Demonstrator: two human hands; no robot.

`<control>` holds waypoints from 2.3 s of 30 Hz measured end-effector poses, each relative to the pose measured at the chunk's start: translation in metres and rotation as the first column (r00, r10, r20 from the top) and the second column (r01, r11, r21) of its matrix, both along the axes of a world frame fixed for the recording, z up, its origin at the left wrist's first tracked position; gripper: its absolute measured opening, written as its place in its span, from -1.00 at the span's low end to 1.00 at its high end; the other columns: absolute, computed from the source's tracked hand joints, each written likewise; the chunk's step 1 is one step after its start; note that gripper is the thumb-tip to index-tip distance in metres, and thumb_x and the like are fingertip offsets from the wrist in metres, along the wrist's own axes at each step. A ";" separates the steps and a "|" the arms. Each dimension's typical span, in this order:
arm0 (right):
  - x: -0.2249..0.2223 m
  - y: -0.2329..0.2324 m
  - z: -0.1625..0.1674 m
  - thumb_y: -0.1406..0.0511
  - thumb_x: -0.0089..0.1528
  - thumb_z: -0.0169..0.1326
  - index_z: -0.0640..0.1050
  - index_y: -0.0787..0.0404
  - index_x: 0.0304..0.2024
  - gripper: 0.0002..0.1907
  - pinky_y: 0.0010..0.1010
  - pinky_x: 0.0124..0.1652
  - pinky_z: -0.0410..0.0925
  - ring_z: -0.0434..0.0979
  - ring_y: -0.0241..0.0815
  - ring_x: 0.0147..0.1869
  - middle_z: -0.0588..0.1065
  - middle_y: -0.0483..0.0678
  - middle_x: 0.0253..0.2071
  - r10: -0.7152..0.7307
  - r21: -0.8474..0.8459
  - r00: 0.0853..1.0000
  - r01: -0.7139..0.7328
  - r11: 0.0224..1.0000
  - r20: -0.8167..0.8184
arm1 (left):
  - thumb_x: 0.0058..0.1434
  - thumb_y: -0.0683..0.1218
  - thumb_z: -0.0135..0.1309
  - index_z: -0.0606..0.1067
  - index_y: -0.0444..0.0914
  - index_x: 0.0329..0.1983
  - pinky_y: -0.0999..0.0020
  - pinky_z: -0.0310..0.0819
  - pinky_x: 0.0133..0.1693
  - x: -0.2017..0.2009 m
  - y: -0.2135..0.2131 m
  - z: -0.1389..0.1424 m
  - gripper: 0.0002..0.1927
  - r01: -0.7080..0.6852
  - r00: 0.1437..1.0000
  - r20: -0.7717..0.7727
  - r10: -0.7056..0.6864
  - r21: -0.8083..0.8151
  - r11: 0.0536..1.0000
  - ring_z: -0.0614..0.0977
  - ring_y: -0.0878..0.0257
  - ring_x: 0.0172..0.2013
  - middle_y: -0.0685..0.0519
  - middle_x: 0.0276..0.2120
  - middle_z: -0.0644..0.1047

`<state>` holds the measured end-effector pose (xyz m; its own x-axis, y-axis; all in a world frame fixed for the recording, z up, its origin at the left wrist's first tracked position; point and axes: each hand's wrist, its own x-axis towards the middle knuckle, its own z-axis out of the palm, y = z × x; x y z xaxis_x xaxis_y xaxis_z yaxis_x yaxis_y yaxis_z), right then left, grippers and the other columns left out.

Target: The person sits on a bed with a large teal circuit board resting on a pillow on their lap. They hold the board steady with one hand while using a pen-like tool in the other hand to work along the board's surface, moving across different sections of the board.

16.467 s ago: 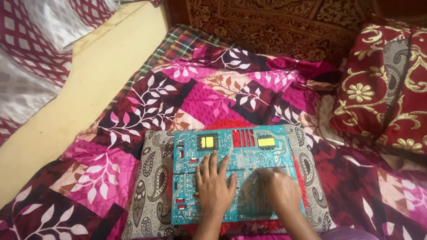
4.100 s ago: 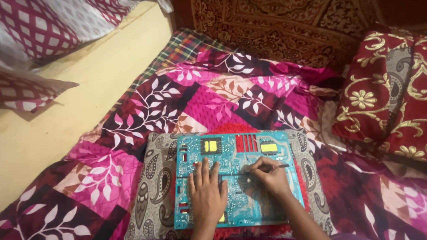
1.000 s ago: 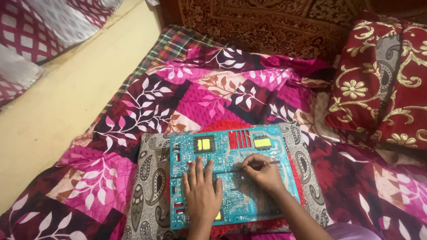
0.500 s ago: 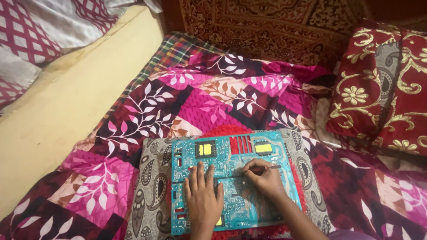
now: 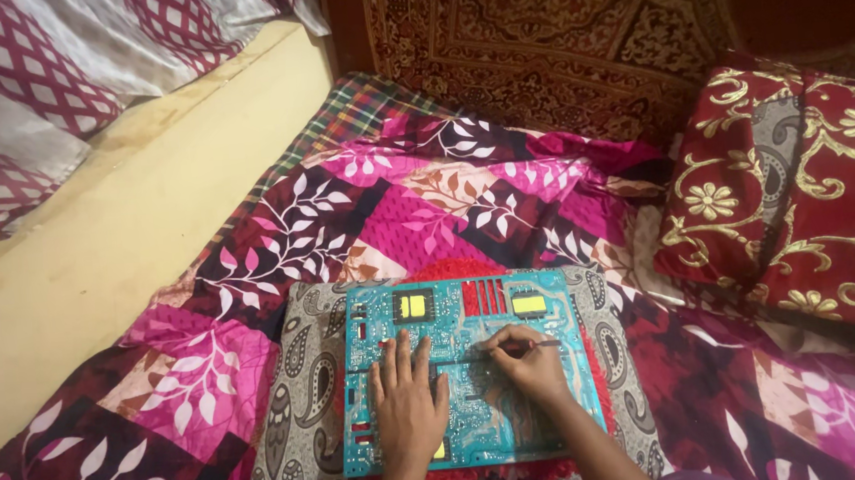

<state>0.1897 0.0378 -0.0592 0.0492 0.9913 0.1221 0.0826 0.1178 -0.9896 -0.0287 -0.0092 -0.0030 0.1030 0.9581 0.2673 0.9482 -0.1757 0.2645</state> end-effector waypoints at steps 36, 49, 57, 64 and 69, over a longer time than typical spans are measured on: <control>0.000 -0.003 0.004 0.45 0.14 0.23 0.60 0.34 -0.38 -0.95 -0.44 -0.19 0.50 0.67 -0.28 -0.24 0.65 -0.03 -0.35 -0.016 -0.108 0.999 0.013 0.994 -0.031 | 0.27 0.15 -0.04 0.27 -0.13 0.38 -0.11 -0.13 0.35 -0.001 -0.001 -0.006 -0.37 0.005 0.999 0.037 -0.007 0.059 0.998 0.12 -0.04 0.42 -0.10 0.43 0.16; 0.003 -0.003 -0.004 0.46 0.13 0.21 0.61 0.35 -0.36 -0.97 -0.41 -0.13 0.53 0.70 -0.21 -0.17 0.68 0.04 -0.27 0.018 -0.058 1.000 -0.018 0.998 -0.002 | 0.26 0.15 -0.03 0.27 -0.13 0.38 -0.10 -0.14 0.35 0.000 -0.002 -0.012 -0.36 0.004 0.999 0.049 -0.008 0.093 0.996 0.11 -0.04 0.42 -0.09 0.44 0.14; 0.004 -0.005 -0.002 0.44 0.12 0.18 0.63 0.33 -0.36 -0.95 -0.44 -0.09 0.55 0.73 -0.24 -0.12 0.70 0.00 -0.25 0.007 0.027 0.996 -0.010 1.000 0.090 | 0.25 0.14 0.00 0.25 -0.15 0.40 -0.11 -0.15 0.34 0.001 -0.003 -0.009 -0.33 0.023 0.997 0.072 -0.029 0.087 0.996 0.10 -0.07 0.42 -0.11 0.44 0.13; 0.009 -0.004 -0.008 0.46 0.13 0.21 0.61 0.34 -0.37 -0.96 -0.38 -0.15 0.54 0.72 -0.18 -0.18 0.70 0.04 -0.30 0.012 -0.102 0.999 -0.015 0.995 -0.037 | 0.24 0.14 0.00 0.26 -0.14 0.39 -0.13 -0.16 0.34 0.006 -0.003 -0.014 -0.34 0.017 0.996 0.081 -0.024 0.089 0.996 0.08 -0.06 0.42 -0.10 0.44 0.12; 0.008 -0.005 -0.012 0.47 0.13 0.17 0.60 0.34 -0.37 -0.97 -0.42 -0.13 0.54 0.73 -0.22 -0.15 0.71 -0.01 -0.28 0.029 -0.046 0.997 -0.032 0.998 -0.066 | 0.26 0.15 -0.01 0.25 -0.16 0.40 -0.12 -0.16 0.32 0.001 -0.002 -0.016 -0.33 0.032 0.997 0.070 -0.041 0.117 0.993 0.08 -0.07 0.41 -0.10 0.44 0.12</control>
<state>0.1973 0.0332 -0.0710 0.0252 0.9970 0.0728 0.0145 0.0725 -0.9973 -0.0273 -0.0115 -0.0191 0.1138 0.9164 0.3837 0.9199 -0.2431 0.3078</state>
